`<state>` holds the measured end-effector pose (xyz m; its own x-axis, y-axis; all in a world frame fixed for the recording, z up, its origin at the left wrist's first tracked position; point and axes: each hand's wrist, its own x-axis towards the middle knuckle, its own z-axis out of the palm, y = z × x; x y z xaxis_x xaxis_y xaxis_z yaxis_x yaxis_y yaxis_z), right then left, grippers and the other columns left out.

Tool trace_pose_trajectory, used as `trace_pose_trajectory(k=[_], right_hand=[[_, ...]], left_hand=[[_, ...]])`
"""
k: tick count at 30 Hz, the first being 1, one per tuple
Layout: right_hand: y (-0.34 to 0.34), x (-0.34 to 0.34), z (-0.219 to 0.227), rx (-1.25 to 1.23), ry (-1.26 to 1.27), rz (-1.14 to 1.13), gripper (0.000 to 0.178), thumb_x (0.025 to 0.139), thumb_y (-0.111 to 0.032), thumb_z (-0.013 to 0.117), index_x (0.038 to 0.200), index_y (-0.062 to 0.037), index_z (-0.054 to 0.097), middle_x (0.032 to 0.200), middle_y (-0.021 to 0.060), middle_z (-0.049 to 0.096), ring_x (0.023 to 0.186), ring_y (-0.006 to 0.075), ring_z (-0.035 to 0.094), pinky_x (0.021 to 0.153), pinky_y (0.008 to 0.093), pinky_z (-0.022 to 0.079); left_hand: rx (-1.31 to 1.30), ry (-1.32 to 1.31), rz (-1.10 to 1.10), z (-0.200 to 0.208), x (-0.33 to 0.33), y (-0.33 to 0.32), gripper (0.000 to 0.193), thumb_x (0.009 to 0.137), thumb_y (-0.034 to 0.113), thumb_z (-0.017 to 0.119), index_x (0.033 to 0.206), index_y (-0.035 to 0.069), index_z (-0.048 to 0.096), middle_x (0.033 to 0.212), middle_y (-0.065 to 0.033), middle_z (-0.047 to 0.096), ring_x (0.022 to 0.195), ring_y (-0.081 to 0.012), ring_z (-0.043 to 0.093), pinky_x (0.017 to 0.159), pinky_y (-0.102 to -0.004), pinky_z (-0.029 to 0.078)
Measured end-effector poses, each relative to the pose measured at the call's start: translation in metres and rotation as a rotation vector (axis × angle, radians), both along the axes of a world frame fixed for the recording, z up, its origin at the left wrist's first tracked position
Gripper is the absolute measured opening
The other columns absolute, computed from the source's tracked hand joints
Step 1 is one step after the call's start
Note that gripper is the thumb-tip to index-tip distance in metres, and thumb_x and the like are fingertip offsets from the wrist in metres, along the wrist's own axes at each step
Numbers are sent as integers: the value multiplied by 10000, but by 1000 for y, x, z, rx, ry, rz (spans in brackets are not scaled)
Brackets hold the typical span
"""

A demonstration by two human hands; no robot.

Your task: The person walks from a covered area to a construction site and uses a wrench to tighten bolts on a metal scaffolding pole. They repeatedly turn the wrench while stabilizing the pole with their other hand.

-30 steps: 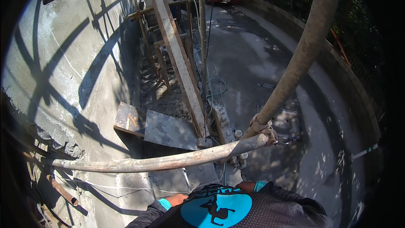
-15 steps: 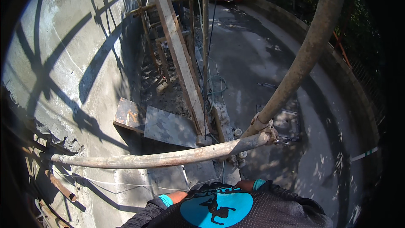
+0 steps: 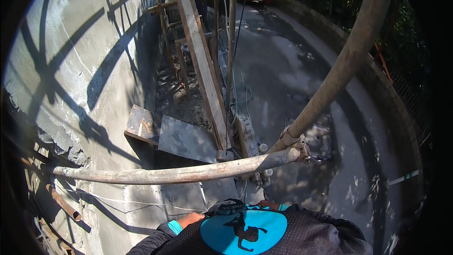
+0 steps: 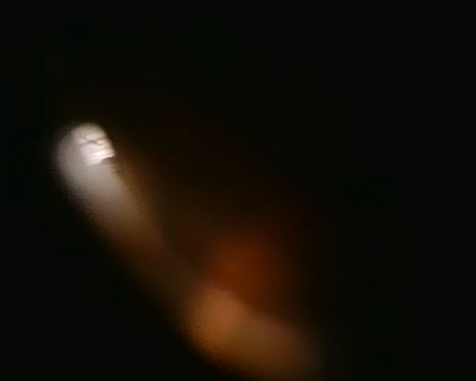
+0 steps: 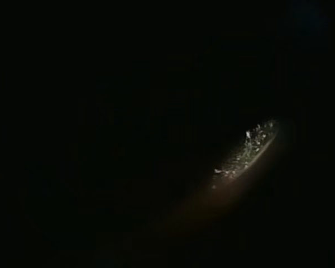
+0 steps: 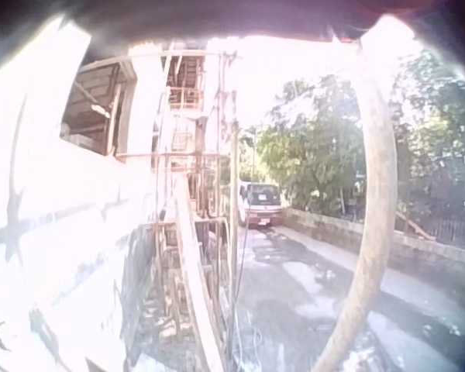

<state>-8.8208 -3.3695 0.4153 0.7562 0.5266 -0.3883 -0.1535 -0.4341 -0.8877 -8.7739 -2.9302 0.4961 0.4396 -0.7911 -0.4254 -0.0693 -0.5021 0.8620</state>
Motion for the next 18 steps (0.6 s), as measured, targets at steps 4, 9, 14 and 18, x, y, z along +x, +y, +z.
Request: trace_pose_trajectory(k=[4, 9, 14, 18], right_hand=[[-18, 4, 56, -174, -132, 167, 346, 926, -229, 732, 1187, -5, 760, 1023, 204, 775, 893, 402, 728, 819, 451, 550], [-34, -1, 111, -224, 241, -30, 351, 914, -242, 744, 1184, -20, 779, 1011, 234, 774, 906, 263, 758, 800, 442, 551], [-24, 29, 123, -320, -38, 177, 354, 947, -293, 732, 1138, 1, 786, 980, 233, 774, 885, 242, 744, 816, 448, 553], [3, 60, 105, -72, -149, 362, 428, 936, -345, 739, 1112, 44, 764, 949, 236, 761, 863, 309, 740, 826, 463, 556]], left_hand=[[-38, -45, 19, 21, 6, -12, 379, 1045, 276, 578, 1310, 13, 641, 1209, -273, 720, 1037, -411, 725, 881, -440, 548], [-119, -138, -3, 14, 9, -38, 342, 1038, 254, 587, 1249, -4, 662, 1103, -282, 729, 992, -396, 741, 851, -436, 547], [-132, -231, 134, 6, -17, -29, 325, 1000, 256, 594, 1204, 18, 678, 1082, -235, 737, 1033, -429, 722, 841, -475, 551], [-94, -234, 268, 9, -56, 0, 311, 982, 229, 637, 1196, 18, 714, 1048, -211, 749, 950, -384, 732, 811, -458, 551]])
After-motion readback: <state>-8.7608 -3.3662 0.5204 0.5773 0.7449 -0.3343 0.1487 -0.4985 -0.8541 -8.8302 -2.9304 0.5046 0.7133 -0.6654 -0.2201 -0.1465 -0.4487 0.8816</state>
